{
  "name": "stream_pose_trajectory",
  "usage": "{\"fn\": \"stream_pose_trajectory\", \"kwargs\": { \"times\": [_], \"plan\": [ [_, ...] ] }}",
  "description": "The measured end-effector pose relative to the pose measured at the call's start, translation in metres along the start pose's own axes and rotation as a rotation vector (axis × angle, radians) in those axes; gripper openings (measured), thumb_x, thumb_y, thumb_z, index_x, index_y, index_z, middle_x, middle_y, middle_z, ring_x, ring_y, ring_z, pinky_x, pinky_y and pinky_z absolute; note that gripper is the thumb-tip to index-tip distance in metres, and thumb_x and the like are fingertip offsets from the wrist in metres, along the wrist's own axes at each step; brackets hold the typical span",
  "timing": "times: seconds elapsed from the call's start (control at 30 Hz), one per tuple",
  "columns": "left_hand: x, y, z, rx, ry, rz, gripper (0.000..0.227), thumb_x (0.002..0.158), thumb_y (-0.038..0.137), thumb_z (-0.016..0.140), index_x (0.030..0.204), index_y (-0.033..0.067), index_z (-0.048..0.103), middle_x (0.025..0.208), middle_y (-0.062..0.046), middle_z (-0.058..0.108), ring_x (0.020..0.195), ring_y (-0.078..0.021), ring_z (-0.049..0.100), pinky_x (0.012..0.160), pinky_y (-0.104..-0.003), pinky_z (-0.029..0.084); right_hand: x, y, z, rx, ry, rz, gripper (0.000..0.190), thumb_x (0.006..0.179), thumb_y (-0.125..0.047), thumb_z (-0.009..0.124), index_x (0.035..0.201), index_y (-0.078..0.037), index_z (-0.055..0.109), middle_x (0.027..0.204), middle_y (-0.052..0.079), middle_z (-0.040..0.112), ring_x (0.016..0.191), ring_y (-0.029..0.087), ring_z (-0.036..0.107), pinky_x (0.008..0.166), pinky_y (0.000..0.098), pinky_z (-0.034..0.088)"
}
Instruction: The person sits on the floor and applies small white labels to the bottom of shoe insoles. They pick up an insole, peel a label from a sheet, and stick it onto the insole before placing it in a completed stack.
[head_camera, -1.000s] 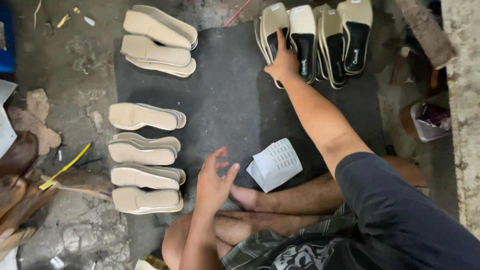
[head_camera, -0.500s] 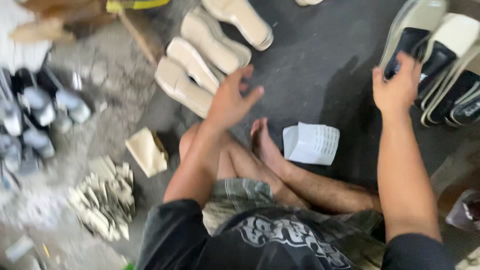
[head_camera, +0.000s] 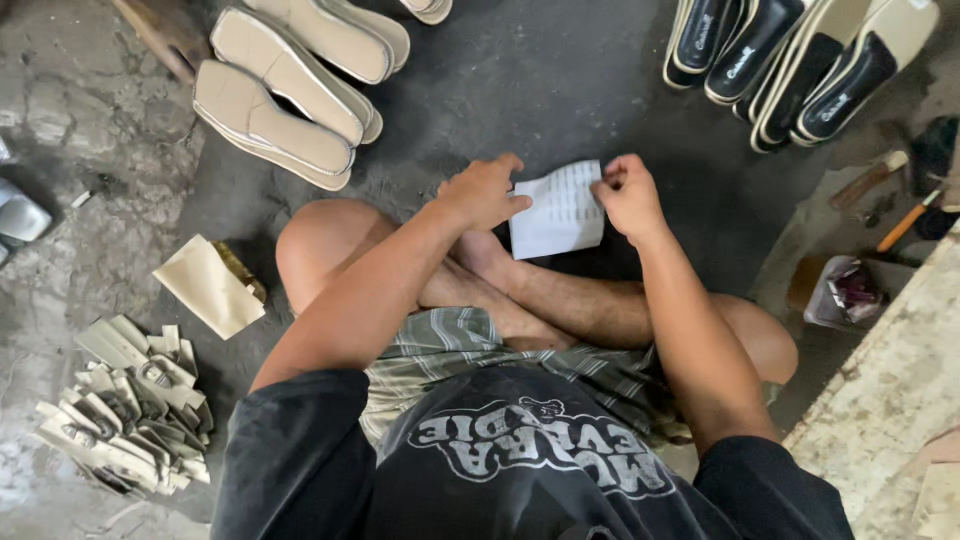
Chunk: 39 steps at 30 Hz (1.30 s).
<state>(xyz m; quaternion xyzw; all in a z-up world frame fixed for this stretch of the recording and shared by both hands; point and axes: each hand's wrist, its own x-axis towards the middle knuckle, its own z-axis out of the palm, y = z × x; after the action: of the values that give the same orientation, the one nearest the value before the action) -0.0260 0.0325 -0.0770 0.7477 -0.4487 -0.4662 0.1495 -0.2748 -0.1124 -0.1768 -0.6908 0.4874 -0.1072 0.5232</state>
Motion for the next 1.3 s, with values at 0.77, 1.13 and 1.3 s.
{"fn": "stream_pose_trajectory", "kwargs": {
  "times": [0.77, 1.13, 1.3],
  "plan": [
    [-0.023, 0.034, -0.017, -0.058, 0.33, 0.782, 0.018, 0.087, 0.023, 0.081, 0.099, 0.0105, 0.075, 0.104, -0.001, 0.078, 0.102, -0.0236, 0.072, 0.104, -0.044, 0.046, -0.108, -0.177, -0.014, -0.203, 0.241, -0.681, 0.028, 0.09, -0.008, 0.081, 0.115, -0.003, 0.069, 0.124, 0.016, 0.066, 0.112, 0.031, 0.066, 0.096, 0.039, 0.054],
    [-0.03, 0.042, -0.018, -0.107, 0.354, 0.731, 0.015, 0.09, 0.026, 0.078, 0.095, 0.0123, 0.076, 0.099, 0.002, 0.076, 0.099, -0.0193, 0.069, 0.104, -0.043, 0.041, -0.099, -0.173, -0.013, -0.264, 0.185, -0.624, 0.016, 0.093, -0.009, 0.079, 0.107, -0.007, 0.072, 0.1, 0.007, 0.073, 0.091, 0.024, 0.068, 0.086, 0.0366, 0.05],
    [-0.032, 0.043, -0.017, 0.022, 0.427, 0.767, 0.011, 0.092, 0.025, 0.074, 0.095, 0.0143, 0.075, 0.101, 0.005, 0.076, 0.102, -0.018, 0.067, 0.109, -0.045, 0.037, -0.099, -0.17, -0.014, -0.261, 0.138, -0.669, 0.016, 0.093, -0.01, 0.077, 0.108, -0.007, 0.073, 0.102, 0.006, 0.074, 0.092, 0.023, 0.07, 0.088, 0.0381, 0.048]
  ]
}}
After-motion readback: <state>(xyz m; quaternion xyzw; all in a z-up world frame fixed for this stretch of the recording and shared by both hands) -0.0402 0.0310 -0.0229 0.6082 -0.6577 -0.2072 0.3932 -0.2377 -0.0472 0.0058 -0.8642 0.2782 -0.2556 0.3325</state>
